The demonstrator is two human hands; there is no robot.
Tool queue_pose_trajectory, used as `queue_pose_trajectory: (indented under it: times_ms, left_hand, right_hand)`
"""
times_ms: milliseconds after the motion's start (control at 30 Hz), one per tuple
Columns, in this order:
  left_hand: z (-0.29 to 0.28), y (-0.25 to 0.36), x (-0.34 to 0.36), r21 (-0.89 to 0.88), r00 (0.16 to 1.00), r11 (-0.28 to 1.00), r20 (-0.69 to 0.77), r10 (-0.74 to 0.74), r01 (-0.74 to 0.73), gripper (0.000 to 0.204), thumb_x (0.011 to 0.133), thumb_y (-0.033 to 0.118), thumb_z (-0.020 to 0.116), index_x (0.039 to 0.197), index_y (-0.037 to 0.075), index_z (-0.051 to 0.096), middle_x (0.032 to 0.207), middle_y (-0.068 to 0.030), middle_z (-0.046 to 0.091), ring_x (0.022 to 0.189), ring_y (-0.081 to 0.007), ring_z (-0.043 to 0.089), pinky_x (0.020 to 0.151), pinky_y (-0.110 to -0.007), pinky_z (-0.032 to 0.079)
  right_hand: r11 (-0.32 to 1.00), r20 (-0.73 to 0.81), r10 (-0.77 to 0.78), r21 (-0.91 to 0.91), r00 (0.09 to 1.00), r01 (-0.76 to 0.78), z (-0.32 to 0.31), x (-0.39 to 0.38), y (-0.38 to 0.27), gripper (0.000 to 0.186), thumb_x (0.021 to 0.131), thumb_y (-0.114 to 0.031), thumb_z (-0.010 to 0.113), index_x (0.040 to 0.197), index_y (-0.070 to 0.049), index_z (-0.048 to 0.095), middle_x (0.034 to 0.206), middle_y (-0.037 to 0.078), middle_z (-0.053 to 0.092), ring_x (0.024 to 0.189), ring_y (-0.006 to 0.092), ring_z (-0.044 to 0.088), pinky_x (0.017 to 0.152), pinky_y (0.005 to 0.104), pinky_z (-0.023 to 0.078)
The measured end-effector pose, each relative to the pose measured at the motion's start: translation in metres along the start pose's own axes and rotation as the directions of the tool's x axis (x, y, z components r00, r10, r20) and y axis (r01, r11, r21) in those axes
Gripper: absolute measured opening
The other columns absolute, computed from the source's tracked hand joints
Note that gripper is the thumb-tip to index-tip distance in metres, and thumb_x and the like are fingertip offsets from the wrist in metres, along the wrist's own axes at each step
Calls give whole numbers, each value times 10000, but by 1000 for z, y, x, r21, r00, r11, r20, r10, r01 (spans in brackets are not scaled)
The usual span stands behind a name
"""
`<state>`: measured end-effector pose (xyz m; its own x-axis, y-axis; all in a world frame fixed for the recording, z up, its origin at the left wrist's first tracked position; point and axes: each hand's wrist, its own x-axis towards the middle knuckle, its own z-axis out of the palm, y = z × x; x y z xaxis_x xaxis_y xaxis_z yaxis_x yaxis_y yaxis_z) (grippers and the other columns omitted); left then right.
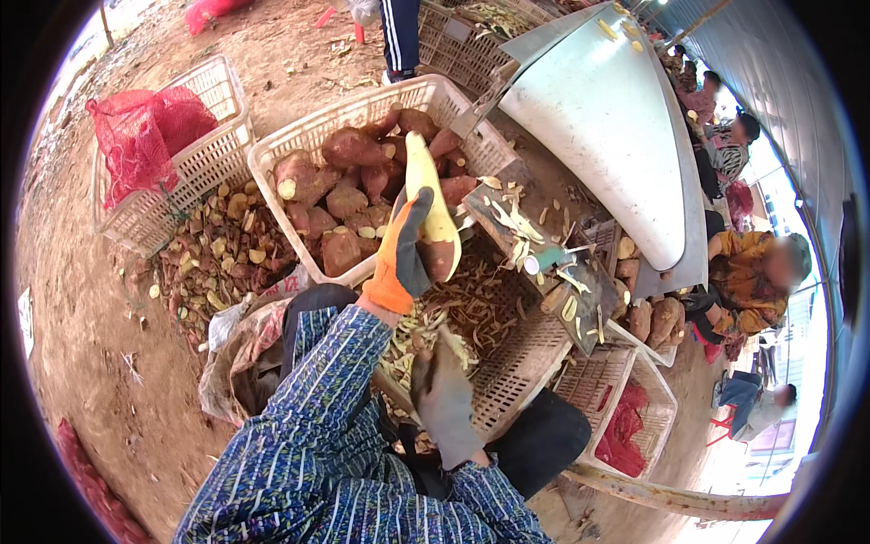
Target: The person peels multiple sweet potatoes using a handheld peeler, holding each potato in one hand and removing the skin in long strips. The peeled potatoes are placed into a nearby basket, and the peels accumulate in a separate container.
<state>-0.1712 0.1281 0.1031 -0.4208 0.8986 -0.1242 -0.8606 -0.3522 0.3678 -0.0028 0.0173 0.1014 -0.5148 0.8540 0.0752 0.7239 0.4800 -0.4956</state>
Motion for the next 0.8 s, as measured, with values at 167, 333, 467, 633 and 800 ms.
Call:
queue_pose_trajectory:
  times_ms: [167, 333, 467, 633, 800]
  left_hand:
    - [-11, -4, -9, 158, 970, 982, 199, -138, 107, 395, 1026, 341, 545, 1288, 44, 551, 987, -90, 676, 788, -195, 673, 703, -342, 581]
    - [-20, -6, 7, -22, 995, 996, 54, -83, 84, 361, 1011, 364, 566, 1167, 42, 609, 959, -99, 691, 818, -232, 695, 729, -368, 586]
    - [0, -1, 1, 53, 992, 996, 103, -73, 68, 463, 1014, 376, 560, 1325, 35, 519, 1004, -112, 699, 907, -252, 708, 766, -362, 591]
    - [-26, -18, -7, 175, 994, 984, 92, -55, 38, 419, 1035, 339, 520, 1334, 47, 522, 963, -116, 680, 877, -223, 673, 757, -349, 559]
    - [-16, 1, 10, -23, 980, 996, 181, -84, 90, 382, 1018, 345, 568, 1272, 61, 558, 1080, -128, 676, 970, -260, 666, 906, -398, 543]
  right_hand:
    - [1000, -235, 12, -11, 972, -15, -49, 73, -24, 599, 1009, -242, 513, 1476, 69, 304, 1040, 298, 606, 848, 443, 650, 671, 465, 555]
    - [998, 24, 53, 39, 998, -54, -10, 9, -7, 566, 1032, -285, 454, 1458, 66, 332, 1187, 342, 586, 990, 477, 637, 807, 518, 537]
    - [989, -106, 85, 133, 991, -71, -43, 39, -23, 562, 1029, -285, 461, 1431, 95, 362, 1254, 349, 566, 1078, 488, 607, 890, 507, 518]
    - [994, -122, 102, 52, 987, -96, -52, 63, -40, 546, 998, -188, 520, 1426, 115, 367, 1188, 327, 596, 993, 472, 631, 821, 478, 548]
    - [977, 206, 197, 45, 959, -210, -23, 10, -20, 595, 1037, -310, 418, 1479, 72, 306, 1180, 359, 586, 1023, 515, 610, 869, 552, 510]
